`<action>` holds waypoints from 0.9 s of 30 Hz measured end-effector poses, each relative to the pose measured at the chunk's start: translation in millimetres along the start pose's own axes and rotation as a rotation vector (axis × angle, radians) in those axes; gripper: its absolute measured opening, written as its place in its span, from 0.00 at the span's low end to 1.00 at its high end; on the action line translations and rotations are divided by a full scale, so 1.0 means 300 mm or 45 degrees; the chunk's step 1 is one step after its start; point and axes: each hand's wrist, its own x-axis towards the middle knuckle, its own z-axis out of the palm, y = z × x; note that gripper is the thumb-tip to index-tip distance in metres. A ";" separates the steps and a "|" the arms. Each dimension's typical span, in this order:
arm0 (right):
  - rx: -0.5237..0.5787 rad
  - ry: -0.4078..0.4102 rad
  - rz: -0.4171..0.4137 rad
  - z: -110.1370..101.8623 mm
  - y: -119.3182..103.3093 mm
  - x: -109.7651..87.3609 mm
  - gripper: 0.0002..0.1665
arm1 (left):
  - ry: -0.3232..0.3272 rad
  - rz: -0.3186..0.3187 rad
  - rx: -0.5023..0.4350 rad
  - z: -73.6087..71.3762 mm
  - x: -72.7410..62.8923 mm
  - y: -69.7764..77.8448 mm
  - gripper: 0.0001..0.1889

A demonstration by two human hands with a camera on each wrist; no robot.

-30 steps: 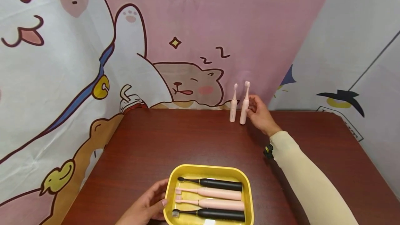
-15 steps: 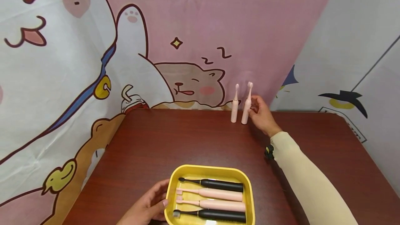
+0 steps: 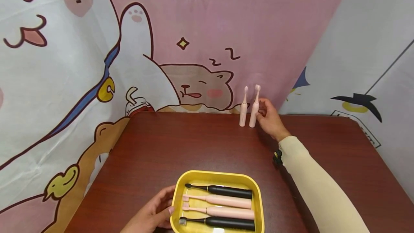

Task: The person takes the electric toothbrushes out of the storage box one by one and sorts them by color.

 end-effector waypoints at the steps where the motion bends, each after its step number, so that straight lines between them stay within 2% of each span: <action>1: -0.004 0.001 -0.002 0.000 0.000 0.001 0.28 | -0.003 0.001 0.001 0.000 0.000 0.000 0.34; 10: -0.103 -0.015 0.002 0.007 0.005 0.002 0.31 | -0.031 0.029 -0.001 -0.002 -0.002 -0.006 0.34; 23: -0.079 -0.013 -0.045 0.017 -0.001 -0.001 0.27 | -0.001 0.008 -0.022 -0.001 0.001 -0.003 0.33; 27: -0.090 -0.019 -0.027 0.017 -0.002 -0.004 0.27 | 0.005 0.003 -0.019 0.002 -0.001 0.000 0.33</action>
